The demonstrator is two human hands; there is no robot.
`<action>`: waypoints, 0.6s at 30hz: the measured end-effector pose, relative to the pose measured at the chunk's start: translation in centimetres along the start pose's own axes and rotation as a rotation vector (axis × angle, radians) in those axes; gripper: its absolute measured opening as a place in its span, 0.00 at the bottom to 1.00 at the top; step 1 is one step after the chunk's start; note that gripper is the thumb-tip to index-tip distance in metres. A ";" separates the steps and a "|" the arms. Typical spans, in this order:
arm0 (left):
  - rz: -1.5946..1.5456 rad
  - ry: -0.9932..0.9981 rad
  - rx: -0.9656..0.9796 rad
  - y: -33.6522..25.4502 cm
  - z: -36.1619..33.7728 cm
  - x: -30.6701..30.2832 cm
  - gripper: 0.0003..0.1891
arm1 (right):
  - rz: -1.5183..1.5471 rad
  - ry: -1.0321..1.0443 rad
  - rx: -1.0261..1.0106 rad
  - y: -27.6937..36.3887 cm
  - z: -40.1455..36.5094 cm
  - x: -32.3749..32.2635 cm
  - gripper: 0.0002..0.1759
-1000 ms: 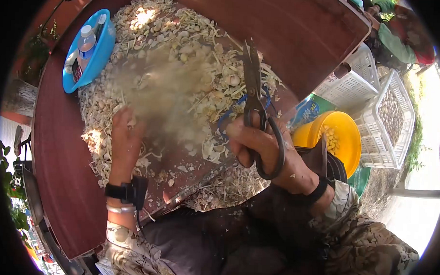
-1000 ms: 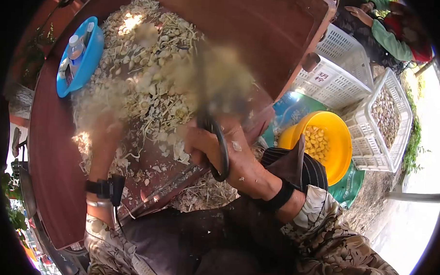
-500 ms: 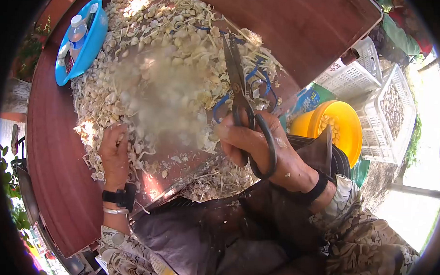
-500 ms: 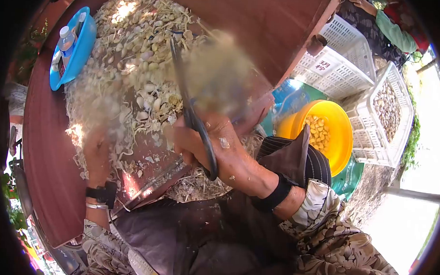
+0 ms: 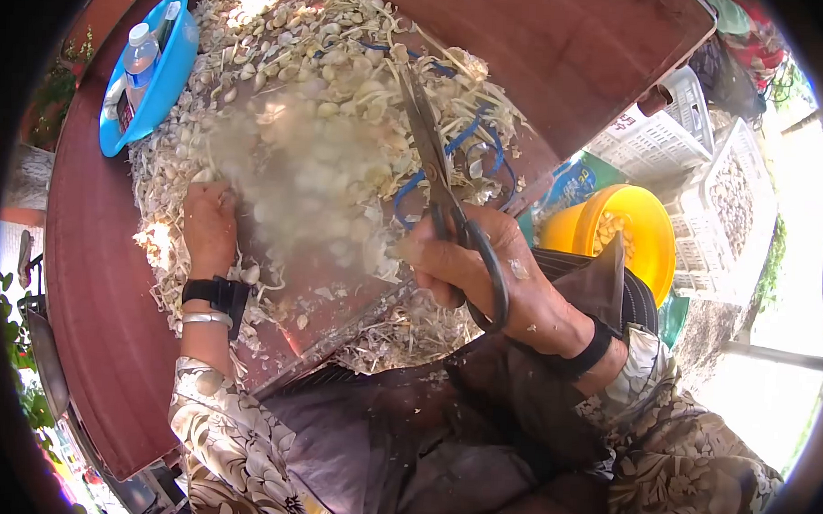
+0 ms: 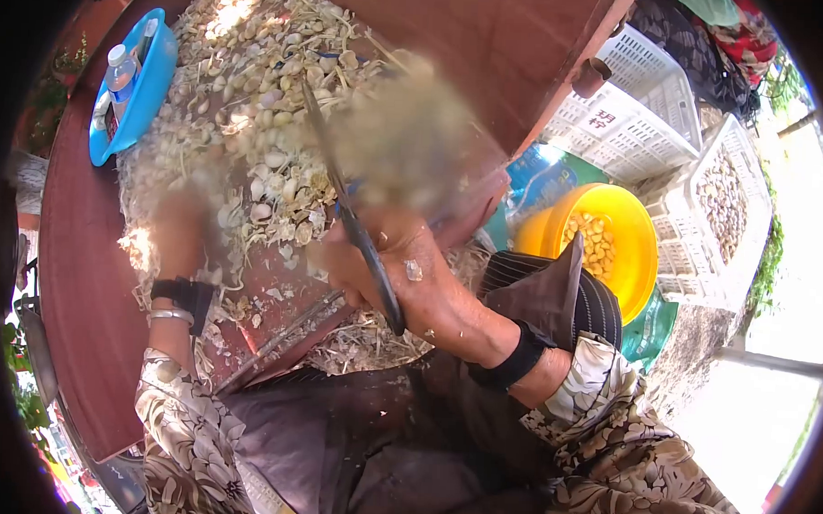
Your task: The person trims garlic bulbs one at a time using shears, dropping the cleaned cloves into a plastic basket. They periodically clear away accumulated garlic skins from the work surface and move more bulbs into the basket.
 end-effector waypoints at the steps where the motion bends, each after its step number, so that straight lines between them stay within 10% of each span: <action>1: 0.006 -0.007 0.021 -0.3 0.3 0.5 0.12 | 0.019 -0.020 -0.027 -0.2 0.2 0.1 0.14; 5: -0.142 -0.092 0.047 -2.8 -0.3 -1.2 0.13 | 0.045 -0.002 -0.061 -1.0 0.4 0.0 0.10; 10: -1.201 -0.061 -0.674 -5.6 -1.4 -5.7 0.16 | -0.676 -0.117 -0.313 -1.3 0.4 0.4 0.13; 18: -1.607 -0.068 -0.553 -13.5 -3.8 -10.4 0.14 | -1.025 -0.143 -0.324 -0.9 -0.1 2.1 0.25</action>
Point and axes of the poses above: each hand's wrist, its own z-axis towards the middle knuckle, its own x-axis out of the palm, y = z × x, the point moved 3 cm from there along z, towards the middle knuckle, and after that the axes turned 9 degrees about -z, right-handed, at the moved point
